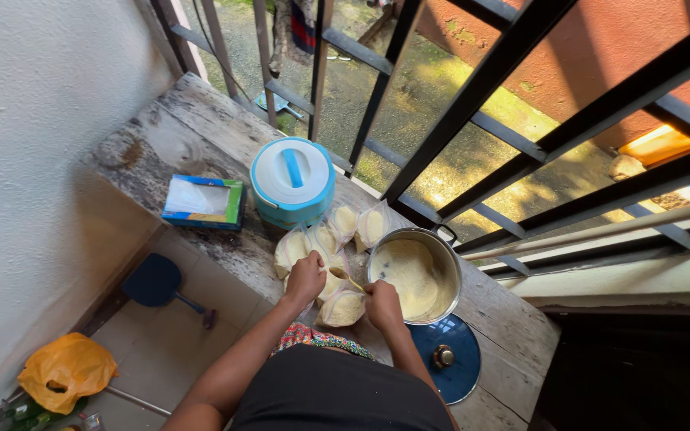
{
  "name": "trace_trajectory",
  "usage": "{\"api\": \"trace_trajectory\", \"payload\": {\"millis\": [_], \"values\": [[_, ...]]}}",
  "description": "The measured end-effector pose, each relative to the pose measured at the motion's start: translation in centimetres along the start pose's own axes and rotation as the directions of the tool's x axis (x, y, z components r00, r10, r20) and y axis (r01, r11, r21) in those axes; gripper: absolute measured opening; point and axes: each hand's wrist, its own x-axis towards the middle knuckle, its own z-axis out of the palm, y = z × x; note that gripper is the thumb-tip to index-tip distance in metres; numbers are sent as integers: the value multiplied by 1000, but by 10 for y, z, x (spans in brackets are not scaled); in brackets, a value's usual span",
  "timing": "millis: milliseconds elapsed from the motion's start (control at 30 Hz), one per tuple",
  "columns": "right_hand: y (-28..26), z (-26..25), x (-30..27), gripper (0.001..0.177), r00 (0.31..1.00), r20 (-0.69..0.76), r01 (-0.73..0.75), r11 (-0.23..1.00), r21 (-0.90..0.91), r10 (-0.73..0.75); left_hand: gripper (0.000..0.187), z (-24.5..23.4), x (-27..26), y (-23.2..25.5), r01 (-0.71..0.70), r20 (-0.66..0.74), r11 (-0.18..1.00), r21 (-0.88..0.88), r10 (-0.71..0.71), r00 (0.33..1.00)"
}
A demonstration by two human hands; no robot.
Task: The person scoops a yellow batter from a metal pot into small plastic bags using a spoon, and ties each bag closed by hand.
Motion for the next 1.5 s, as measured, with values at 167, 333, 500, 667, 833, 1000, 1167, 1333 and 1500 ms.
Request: {"api": "trace_trajectory", "payload": {"millis": [167,333,500,667,833,1000,1167,1333,1500], "values": [[68,-33,9,26,994,-15,-97,944,316,107,22,2,1,14,4,69,1000,15,-5,998],[138,-42,27,25,956,-103,-243,939,243,274,19,22,-10,48,-66,166,991,-118,86,982],[167,-30,45,30,991,-121,-83,984,-160,64,25,51,-23,79,-285,295,948,-142,315,902],[169,-27,52,29,994,-3,-106,977,-183,107,20,68,-34,87,-235,408,960,-152,278,870],[178,-17,53,30,996,92,19,997,-69,-12,16,81,-37,84,-220,348,969,-112,246,905],[185,-14,57,28,982,186,-43,999,14,39,12,79,-38,88,-205,324,974,-96,225,919],[193,-23,68,25,945,300,-168,981,93,133,15,63,-40,88,-126,325,975,-181,180,928],[199,-38,64,27,936,312,-241,944,225,165,9,36,-33,64,-192,43,965,-178,203,978],[183,-55,59,22,909,392,-344,784,516,140,31,3,-20,39,52,-49,996,74,-48,998]]}}
